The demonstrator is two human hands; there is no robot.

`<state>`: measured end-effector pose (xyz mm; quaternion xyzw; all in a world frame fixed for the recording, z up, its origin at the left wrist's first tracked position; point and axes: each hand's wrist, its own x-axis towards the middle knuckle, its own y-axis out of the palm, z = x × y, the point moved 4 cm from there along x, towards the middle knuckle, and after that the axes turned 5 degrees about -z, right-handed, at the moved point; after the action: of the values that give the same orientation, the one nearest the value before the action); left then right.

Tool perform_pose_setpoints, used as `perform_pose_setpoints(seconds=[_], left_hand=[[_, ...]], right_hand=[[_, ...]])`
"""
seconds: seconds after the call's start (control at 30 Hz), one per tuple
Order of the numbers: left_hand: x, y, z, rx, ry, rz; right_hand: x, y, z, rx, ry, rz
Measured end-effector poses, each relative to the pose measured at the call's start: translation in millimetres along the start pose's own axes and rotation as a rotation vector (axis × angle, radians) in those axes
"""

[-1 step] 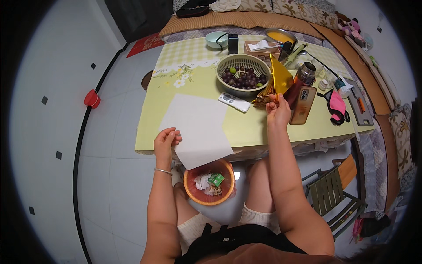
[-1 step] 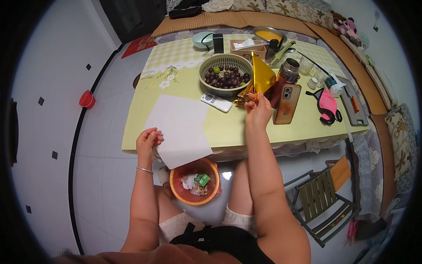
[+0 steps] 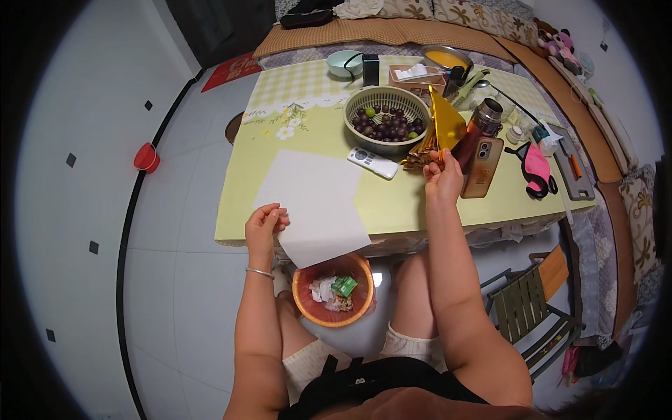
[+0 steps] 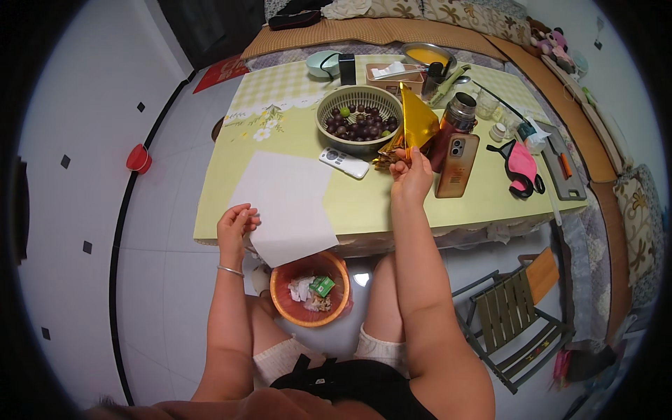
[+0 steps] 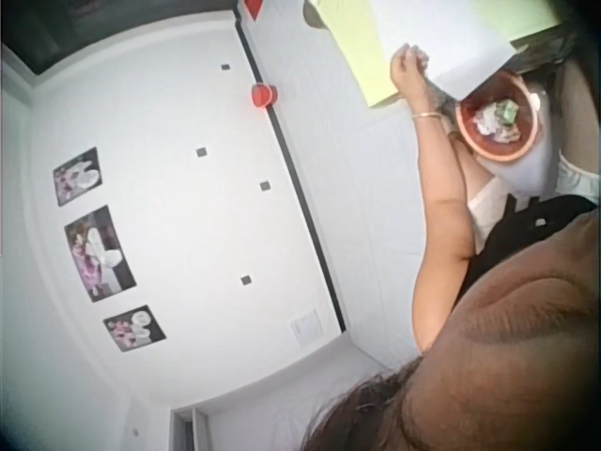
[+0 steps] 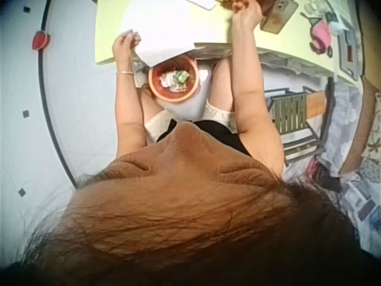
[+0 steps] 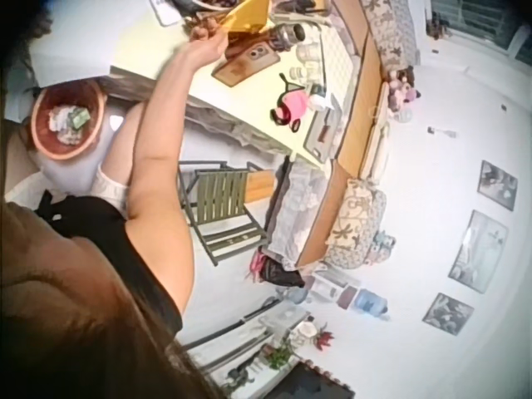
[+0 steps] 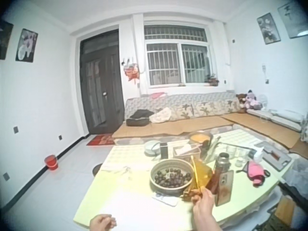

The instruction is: The person sits on the floor and folds a rectangular sheet of gold foil paper over a white paper template. They repeatedly fold the edges and crease the foil to form a triangular shape, then place the finished item on the table.

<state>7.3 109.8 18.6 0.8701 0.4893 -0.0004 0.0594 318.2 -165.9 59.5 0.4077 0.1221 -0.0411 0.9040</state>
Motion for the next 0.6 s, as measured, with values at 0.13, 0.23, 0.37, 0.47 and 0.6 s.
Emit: perform_pose_setpoints(seconds=[0.13,0.23,0.37,0.47,0.6], left_hand=[[1,0,2,0.009,0.027,0.015],[-1,1,1,0.014,0.037,0.029],[-3,0,0,0.019,0.05,0.04],[-9,-3,-2,0.151,0.192,0.039],[-33,16,-17,0.745,0.697,0.161]], right_hand=[[0,2,0,-0.008,-0.001,-0.033],[5,4,-5,0.036,0.027,0.045],[8,9,-5,0.021,0.029,-0.029],[15,8,-8,-0.013,0.027,-0.042],[17,-2,-4,0.05,0.029,-0.073]])
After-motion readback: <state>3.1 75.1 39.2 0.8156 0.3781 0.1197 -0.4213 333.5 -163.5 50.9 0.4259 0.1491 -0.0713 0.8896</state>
